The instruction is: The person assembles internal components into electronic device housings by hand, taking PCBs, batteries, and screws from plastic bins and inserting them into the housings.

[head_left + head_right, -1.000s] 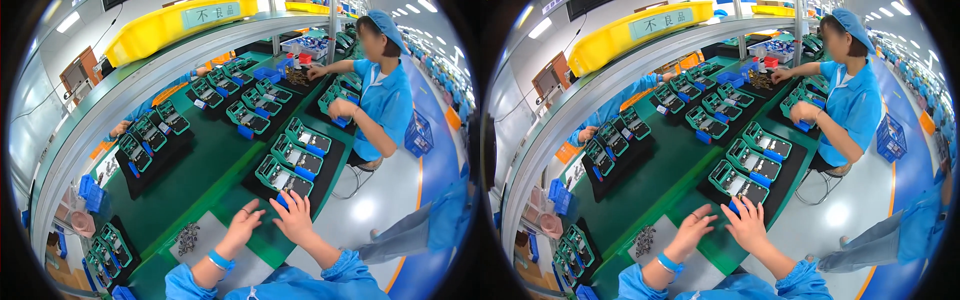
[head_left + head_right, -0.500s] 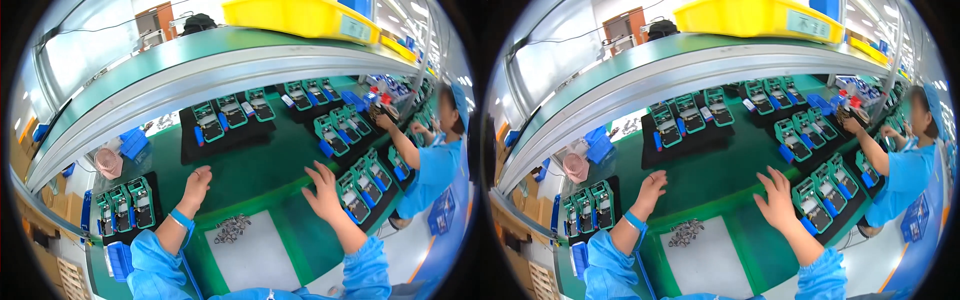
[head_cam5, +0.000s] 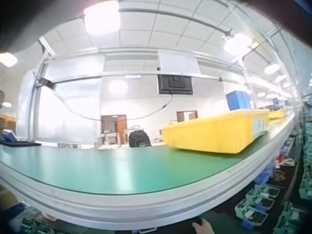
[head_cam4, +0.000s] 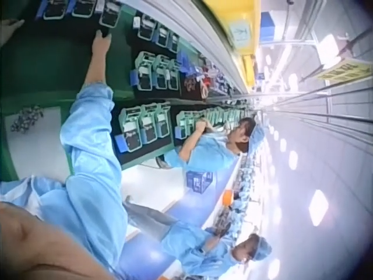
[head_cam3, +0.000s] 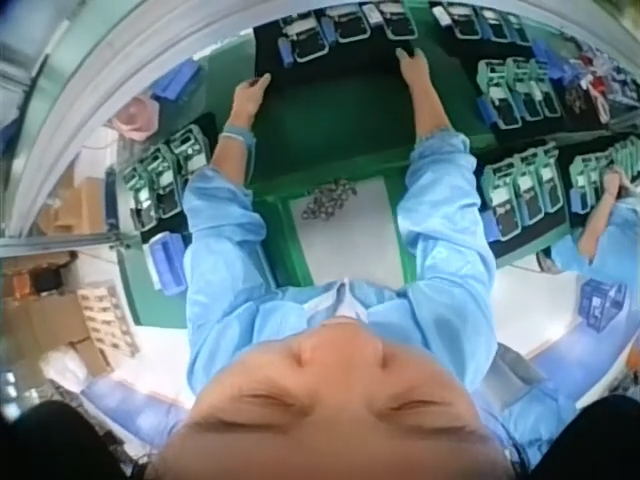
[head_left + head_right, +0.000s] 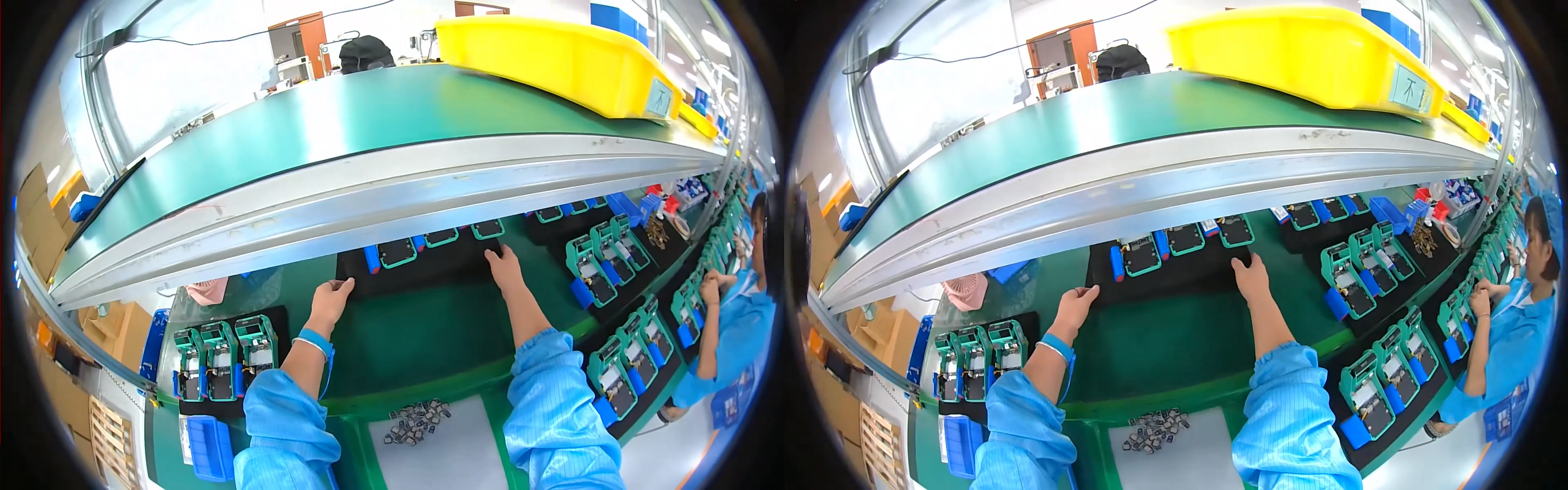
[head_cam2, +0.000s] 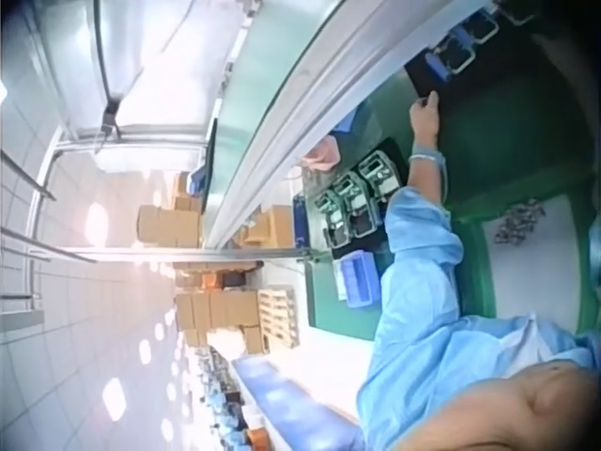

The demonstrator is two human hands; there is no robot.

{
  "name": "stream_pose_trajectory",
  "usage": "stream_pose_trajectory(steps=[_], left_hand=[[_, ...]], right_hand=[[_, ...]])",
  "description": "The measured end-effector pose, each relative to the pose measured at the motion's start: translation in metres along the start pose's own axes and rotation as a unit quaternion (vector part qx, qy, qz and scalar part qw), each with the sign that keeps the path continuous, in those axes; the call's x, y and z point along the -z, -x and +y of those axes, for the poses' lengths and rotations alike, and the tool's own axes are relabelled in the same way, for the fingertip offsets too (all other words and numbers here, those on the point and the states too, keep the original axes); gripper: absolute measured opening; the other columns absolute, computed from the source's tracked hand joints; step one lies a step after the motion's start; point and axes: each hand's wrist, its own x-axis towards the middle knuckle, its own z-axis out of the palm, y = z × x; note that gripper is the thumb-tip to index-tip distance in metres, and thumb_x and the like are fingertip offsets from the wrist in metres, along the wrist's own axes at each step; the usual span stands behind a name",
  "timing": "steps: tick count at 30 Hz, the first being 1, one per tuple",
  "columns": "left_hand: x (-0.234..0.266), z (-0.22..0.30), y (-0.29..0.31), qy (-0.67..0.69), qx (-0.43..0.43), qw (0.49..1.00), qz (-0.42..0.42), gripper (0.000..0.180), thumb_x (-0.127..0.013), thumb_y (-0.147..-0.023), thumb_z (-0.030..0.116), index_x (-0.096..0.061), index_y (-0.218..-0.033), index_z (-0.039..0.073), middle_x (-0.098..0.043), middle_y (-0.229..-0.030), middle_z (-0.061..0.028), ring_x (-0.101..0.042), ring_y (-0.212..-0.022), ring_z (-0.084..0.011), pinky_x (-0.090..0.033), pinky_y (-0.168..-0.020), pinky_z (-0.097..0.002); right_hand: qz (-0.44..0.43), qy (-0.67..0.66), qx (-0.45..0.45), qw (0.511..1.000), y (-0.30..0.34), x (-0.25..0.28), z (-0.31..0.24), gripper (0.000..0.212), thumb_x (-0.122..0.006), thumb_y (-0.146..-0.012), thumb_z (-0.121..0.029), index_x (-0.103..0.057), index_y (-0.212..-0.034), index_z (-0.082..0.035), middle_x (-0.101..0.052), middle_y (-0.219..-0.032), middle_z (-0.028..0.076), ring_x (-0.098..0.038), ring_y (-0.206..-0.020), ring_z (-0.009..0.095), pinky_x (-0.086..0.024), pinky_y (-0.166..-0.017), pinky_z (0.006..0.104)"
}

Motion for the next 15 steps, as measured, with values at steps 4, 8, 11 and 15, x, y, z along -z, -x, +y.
stream_pose_trajectory(steps=[4,8,11,15], left_hand=[[-0.001,-0.047,-0.006,-0.022,-0.036,0.996,0.077,0.059,-0.069,-0.092,0.043,-0.067,-0.118,-0.009,-0.073,-0.105,-0.0196,-0.069,-0.100,-0.0296,-0.052,-0.090,-0.0375],[0.006,-0.037,0.039,-0.066,-0.014,0.995,0.066,0.052,-0.065,-0.094,0.042,-0.066,-0.110,-0.008,-0.071,-0.093,-0.0190,-0.071,-0.090,-0.0307,-0.054,-0.081,-0.0409],[0.013,-0.023,0.091,-0.063,0.017,0.996,0.052,0.045,-0.063,-0.096,0.039,-0.065,-0.102,-0.006,-0.069,-0.085,-0.0165,-0.072,-0.079,-0.0280,-0.056,-0.066,-0.0396],[0.027,-0.022,0.149,-0.017,0.023,0.999,0.036,0.041,-0.063,-0.098,0.035,-0.061,-0.106,-0.006,-0.063,-0.087,-0.0097,-0.065,-0.075,-0.0197,-0.057,-0.057,-0.0332]], right_hand=[[-0.028,0.018,0.017,0.999,0.021,-0.007,-0.016,0.068,-0.066,-0.090,-0.037,-0.050,-0.141,0.005,-0.059,-0.137,0.026,-0.057,-0.128,0.038,-0.044,-0.107,0.0423],[-0.007,0.049,0.021,0.999,0.054,0.011,-0.017,0.062,-0.067,-0.090,-0.037,-0.051,-0.135,0.003,-0.060,-0.134,0.025,-0.058,-0.124,0.039,-0.045,-0.105,0.0429],[-0.006,0.055,0.020,0.998,0.083,0.031,-0.012,0.058,-0.067,-0.091,-0.035,-0.051,-0.131,0.003,-0.062,-0.128,0.025,-0.060,-0.120,0.039,-0.046,-0.103,0.0437],[-0.006,0.047,0.008,0.999,0.124,0.055,-0.004,0.050,-0.069,-0.091,-0.035,-0.054,-0.120,0.003,-0.065,-0.116,0.023,-0.064,-0.109,0.036,-0.048,-0.096,0.0421]])
